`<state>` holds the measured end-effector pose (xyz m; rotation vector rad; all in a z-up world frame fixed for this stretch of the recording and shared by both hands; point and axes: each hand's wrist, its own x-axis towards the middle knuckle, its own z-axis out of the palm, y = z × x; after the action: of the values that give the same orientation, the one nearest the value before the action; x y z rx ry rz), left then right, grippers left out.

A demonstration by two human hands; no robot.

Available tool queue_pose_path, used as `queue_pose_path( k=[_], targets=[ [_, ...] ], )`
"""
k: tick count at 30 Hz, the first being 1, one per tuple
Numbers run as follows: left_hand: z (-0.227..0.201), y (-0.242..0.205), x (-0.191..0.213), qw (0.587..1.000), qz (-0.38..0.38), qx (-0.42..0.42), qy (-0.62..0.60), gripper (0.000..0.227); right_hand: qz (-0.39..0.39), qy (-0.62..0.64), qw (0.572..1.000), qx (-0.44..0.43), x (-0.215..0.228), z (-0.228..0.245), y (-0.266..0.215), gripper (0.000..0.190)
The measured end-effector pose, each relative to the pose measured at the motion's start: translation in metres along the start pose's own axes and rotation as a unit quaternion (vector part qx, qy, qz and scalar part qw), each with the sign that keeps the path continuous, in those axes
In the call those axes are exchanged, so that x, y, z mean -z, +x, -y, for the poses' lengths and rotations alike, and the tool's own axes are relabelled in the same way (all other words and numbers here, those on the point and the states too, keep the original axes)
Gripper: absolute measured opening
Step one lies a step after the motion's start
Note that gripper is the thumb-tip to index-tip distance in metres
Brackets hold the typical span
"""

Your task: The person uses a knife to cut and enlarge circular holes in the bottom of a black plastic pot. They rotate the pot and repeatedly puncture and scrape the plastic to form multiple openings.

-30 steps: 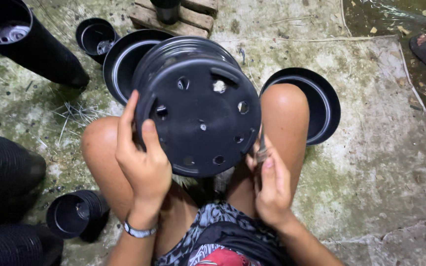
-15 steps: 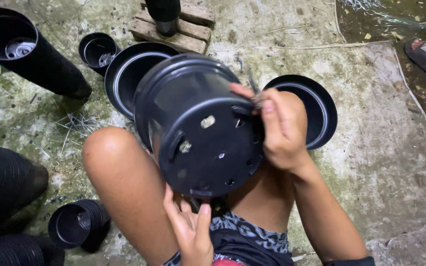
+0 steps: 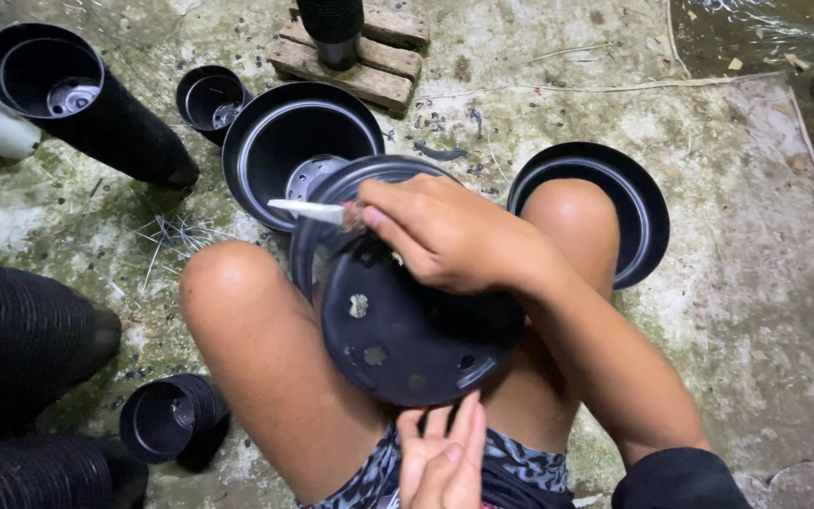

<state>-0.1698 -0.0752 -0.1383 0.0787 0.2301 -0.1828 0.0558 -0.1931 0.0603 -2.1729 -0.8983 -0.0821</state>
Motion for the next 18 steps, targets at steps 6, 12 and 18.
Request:
queue_pose_path(
  k=[6, 12, 18],
  targets=[
    [0.011, -0.011, -0.008, 0.994, 0.044, 0.087, -0.050, 0.077, 0.089, -0.002, 0.995, 0.038, -0.006, 0.012, 0.021, 0.016],
    [0.021, -0.016, -0.004, 0.979, 0.096, 0.171, -0.054, 0.100, 0.134, -0.029, 0.986, 0.092, -0.017, 0.026, 0.026, 0.020],
    [0.025, -0.003, -0.014, 0.949, 0.120, 0.234, 0.176, 0.096, 0.090, 0.065, 0.980, 0.168, -0.017, 0.023, 0.028, 0.016]
  ],
)
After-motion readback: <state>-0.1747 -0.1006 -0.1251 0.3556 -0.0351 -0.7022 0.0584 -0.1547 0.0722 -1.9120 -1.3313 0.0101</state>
